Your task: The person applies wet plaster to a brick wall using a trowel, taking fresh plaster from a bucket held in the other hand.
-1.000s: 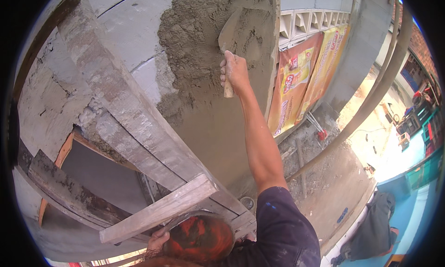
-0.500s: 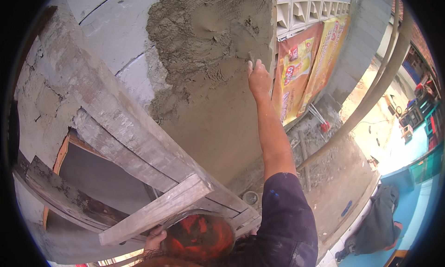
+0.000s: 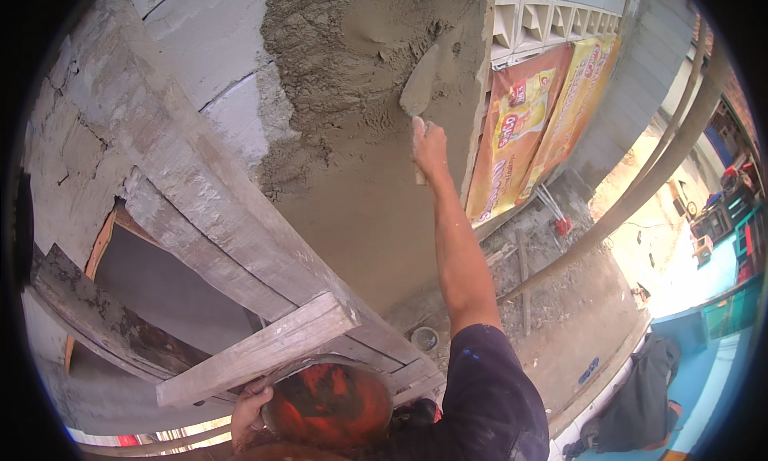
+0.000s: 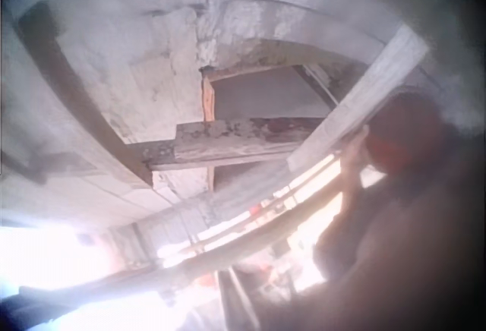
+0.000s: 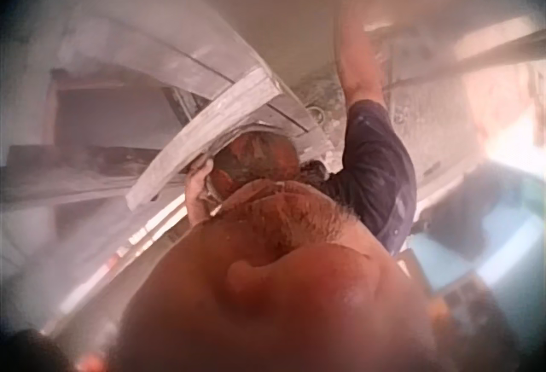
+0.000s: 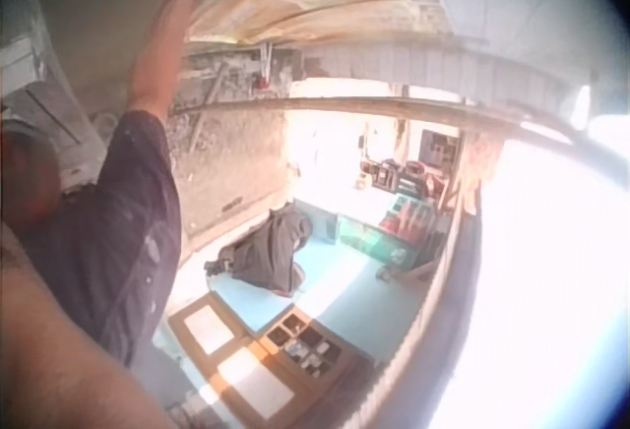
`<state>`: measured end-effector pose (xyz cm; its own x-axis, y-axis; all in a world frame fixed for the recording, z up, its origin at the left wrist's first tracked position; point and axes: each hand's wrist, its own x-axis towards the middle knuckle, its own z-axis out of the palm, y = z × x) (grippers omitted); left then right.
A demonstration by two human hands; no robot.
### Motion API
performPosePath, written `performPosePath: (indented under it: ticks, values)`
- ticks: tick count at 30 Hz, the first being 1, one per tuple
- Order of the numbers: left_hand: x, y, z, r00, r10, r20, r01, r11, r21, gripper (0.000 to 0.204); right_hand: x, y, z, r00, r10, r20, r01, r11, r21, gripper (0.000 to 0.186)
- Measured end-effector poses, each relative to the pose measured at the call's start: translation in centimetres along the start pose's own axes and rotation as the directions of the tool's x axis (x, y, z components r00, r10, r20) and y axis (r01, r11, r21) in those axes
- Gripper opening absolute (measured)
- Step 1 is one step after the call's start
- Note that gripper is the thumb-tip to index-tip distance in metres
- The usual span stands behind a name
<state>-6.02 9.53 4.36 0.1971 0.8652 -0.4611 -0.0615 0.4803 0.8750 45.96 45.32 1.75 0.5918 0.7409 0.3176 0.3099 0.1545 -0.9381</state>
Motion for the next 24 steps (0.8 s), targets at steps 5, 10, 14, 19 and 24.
performPosePath:
  ticks: [5, 10, 14, 19, 24]
  values:
    - [1.1, 0.4, 0.4, 0.996, -0.070, 0.056, 0.072, 0.997, -0.034, 0.039, -9.9, 7.7, 0.3, 1.000, -0.001, 0.010, 0.005, 0.928, -0.372, 0.047]
    - [-0.2, 1.9, 0.6, 0.997, -0.063, 0.044, 0.068, 0.991, -0.117, 0.038, -24.4, 8.2, -9.5, 0.896, 0.376, 0.236, -0.168, 0.780, -0.603, 0.052]
    - [-0.4, 1.6, 1.3, 0.995, -0.038, 0.094, 0.056, 0.980, -0.190, 0.039, -34.8, 5.1, -19.9, 0.882, 0.426, 0.201, -0.270, 0.807, -0.524, 0.037]
    - [-0.2, 0.4, 3.0, 0.982, -0.009, 0.186, 0.054, 0.970, -0.236, 0.040, -39.3, -11.4, -28.5, 0.709, 0.564, 0.423, -0.592, 0.802, -0.076, 0.022]
    - [-2.6, 1.1, 2.8, 0.984, 0.092, 0.153, -0.057, 0.974, -0.222, 0.042, -34.7, -26.0, -27.4, 0.234, 0.551, 0.801, -0.591, 0.735, -0.333, 0.023]
